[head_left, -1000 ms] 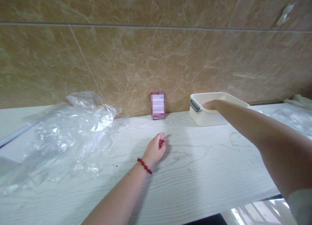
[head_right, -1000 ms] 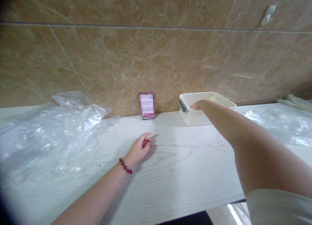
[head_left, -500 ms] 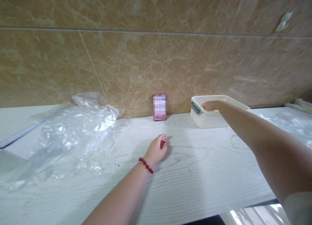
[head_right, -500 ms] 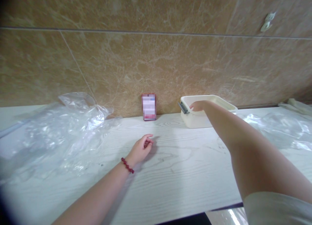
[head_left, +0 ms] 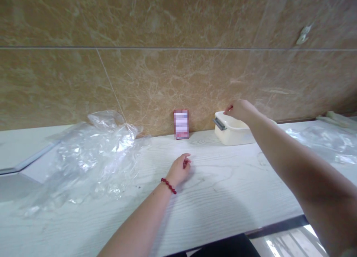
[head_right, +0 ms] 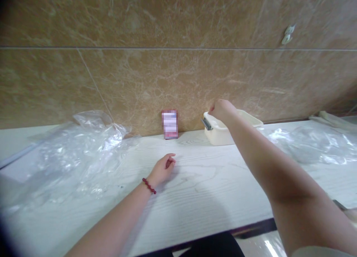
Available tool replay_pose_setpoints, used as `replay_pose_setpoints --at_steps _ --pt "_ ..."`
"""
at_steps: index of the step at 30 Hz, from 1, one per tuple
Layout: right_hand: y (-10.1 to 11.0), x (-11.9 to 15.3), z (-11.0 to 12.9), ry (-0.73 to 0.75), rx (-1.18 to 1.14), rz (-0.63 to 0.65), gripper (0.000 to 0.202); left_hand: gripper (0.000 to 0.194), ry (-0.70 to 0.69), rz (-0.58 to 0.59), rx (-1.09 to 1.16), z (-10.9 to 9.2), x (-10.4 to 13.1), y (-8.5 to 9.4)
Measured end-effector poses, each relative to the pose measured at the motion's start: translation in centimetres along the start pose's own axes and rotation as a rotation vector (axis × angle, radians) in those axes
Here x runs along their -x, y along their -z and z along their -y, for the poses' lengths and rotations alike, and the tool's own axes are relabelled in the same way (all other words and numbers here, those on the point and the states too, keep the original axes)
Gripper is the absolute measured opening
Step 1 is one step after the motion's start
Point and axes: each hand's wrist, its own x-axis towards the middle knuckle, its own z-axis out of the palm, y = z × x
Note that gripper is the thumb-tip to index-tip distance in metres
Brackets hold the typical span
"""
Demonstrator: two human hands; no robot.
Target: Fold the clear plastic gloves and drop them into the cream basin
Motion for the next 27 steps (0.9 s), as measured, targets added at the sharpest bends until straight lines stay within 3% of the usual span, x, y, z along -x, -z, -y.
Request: replay_pose_setpoints --at_steps 3,8,11,15,22,27 --pt "-1.4 4.0 3.4 0.027 -0.169 0.047 0.019 0.031 0.008 0.005 -0.011 0.1 0.0 -0.1" --pt "-7.1 9.8 8.5 0.217 -0.494 0.131 0.016 0.032 -0.043 -0.007 -0.028 0.0 0.1 0.0" --pt "-10.6 11.7 10.3 0.264 -0.650 0.018 0.016 0.033 -0.061 -0.021 -0.047 -0.3 0.2 0.1" --pt "-13.5 12.8 11.0 0.352 -0.829 -0.108 0.017 0.030 -0.101 -0.037 -0.122 -0.7 0.2 0.2" --pt "-14.8 12.7 10.7 0.353 -0.909 -0.003 0.016 0.032 -0.142 -0.059 -0.324 -0.8 0.4 1.3" --pt "-14.9 12.8 10.6 0.287 -0.969 0.063 0.018 0.030 0.008 -0.249 -0.540 -0.3 0.4 4.5"
